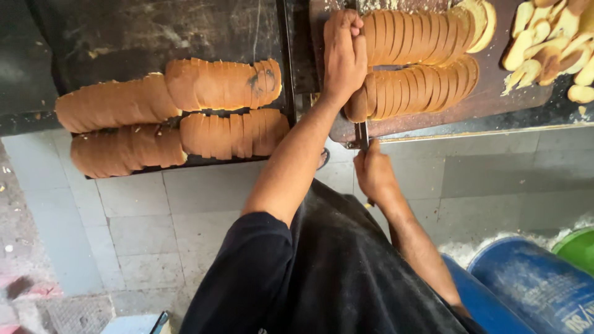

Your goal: The person slices long loaves of bread into thin pieces using a long serrated knife on a wooden cutting board. They hold the bread steady with one hand while sawing through it with the other, then transfer the sliced loaves to a metal tray.

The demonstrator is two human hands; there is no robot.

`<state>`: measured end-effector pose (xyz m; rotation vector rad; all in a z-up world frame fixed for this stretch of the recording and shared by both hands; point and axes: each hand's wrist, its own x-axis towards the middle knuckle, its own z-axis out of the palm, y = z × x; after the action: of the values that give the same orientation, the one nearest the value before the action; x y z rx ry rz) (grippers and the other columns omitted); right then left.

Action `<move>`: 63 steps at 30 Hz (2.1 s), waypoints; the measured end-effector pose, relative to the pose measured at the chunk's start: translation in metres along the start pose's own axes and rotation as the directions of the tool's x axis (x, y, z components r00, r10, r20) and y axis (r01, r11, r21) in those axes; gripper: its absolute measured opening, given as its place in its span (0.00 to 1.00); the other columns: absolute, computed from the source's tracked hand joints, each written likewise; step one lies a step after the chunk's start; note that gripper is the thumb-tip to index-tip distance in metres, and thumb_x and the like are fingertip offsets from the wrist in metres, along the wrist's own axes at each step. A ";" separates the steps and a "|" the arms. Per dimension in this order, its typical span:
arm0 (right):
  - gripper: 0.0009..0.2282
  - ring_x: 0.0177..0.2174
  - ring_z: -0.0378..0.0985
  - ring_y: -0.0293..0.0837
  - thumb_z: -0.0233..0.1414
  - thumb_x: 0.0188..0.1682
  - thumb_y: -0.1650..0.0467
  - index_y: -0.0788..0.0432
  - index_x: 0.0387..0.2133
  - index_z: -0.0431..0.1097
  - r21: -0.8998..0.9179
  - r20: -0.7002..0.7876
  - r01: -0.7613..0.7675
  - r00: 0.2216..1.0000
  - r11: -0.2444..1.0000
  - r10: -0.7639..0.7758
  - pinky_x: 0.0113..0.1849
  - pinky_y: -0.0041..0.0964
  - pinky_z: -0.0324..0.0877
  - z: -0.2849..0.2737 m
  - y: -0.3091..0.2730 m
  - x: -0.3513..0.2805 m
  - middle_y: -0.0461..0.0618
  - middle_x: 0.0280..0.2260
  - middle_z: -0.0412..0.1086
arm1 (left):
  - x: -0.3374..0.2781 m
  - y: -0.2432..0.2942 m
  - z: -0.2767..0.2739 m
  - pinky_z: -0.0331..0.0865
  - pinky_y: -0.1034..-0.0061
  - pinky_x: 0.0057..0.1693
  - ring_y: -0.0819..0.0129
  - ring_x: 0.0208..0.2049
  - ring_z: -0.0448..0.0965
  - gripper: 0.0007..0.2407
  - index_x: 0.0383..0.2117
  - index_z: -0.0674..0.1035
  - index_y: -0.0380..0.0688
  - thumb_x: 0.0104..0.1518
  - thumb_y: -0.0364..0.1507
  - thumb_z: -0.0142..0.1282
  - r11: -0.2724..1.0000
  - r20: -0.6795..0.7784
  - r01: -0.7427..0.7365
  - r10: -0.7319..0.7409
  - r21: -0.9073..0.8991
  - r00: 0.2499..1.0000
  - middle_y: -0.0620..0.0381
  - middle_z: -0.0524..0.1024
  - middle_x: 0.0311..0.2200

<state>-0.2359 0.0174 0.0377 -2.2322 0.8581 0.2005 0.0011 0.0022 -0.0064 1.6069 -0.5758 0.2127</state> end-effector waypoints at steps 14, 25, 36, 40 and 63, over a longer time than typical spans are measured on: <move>0.05 0.15 0.64 0.30 0.46 0.57 0.72 0.63 0.38 0.64 0.443 -0.276 0.004 0.952 0.897 0.132 0.18 0.29 0.59 -0.050 0.003 -0.089 0.41 0.15 0.64 | 0.014 -0.002 -0.064 0.60 0.60 0.69 0.47 0.64 0.63 0.32 0.63 0.63 0.38 0.53 0.29 0.69 0.973 0.571 0.135 -0.220 0.188 0.791 0.45 0.64 0.61; 0.05 0.16 0.71 0.37 0.48 0.57 0.71 0.62 0.36 0.65 0.297 -0.270 0.074 0.963 0.952 0.009 0.21 0.35 0.65 -0.044 0.005 -0.094 0.48 0.16 0.68 | -0.033 0.044 -0.113 0.68 0.61 0.64 0.50 0.63 0.67 0.28 0.62 0.67 0.41 0.54 0.27 0.68 0.964 0.536 0.214 -0.267 0.161 0.801 0.44 0.65 0.62; 0.07 0.28 0.74 0.75 0.49 0.56 0.70 0.63 0.38 0.62 -0.010 -0.085 0.084 0.993 0.996 -0.084 0.29 0.64 0.67 -0.034 -0.034 -0.045 0.72 0.23 0.71 | -0.080 0.048 -0.108 0.79 0.76 0.50 0.66 0.43 0.84 0.17 0.52 0.78 0.38 0.56 0.21 0.64 0.916 0.343 0.397 -0.356 -0.055 0.869 0.53 0.79 0.52; 0.06 0.28 0.74 0.75 0.48 0.56 0.70 0.63 0.38 0.62 -0.025 -0.062 0.113 0.992 0.993 -0.114 0.30 0.65 0.67 -0.025 -0.040 -0.040 0.72 0.24 0.71 | -0.087 0.041 -0.104 0.80 0.77 0.47 0.69 0.45 0.84 0.15 0.49 0.79 0.37 0.55 0.19 0.64 0.846 0.316 0.519 -0.462 -0.123 0.829 0.54 0.78 0.51; 0.09 0.30 0.74 0.78 0.46 0.55 0.72 0.69 0.39 0.57 -0.085 0.107 -0.013 0.994 0.996 0.022 0.31 0.68 0.67 -0.016 -0.027 -0.054 0.77 0.25 0.71 | -0.083 0.041 -0.104 0.83 0.79 0.45 0.71 0.44 0.82 0.15 0.47 0.79 0.40 0.53 0.18 0.66 0.846 0.319 0.518 -0.459 -0.126 0.829 0.57 0.78 0.49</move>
<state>-0.2623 0.0487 0.0854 -2.2699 0.8246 0.3683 -0.0691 0.1224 0.0050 1.5328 -0.3596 -0.4575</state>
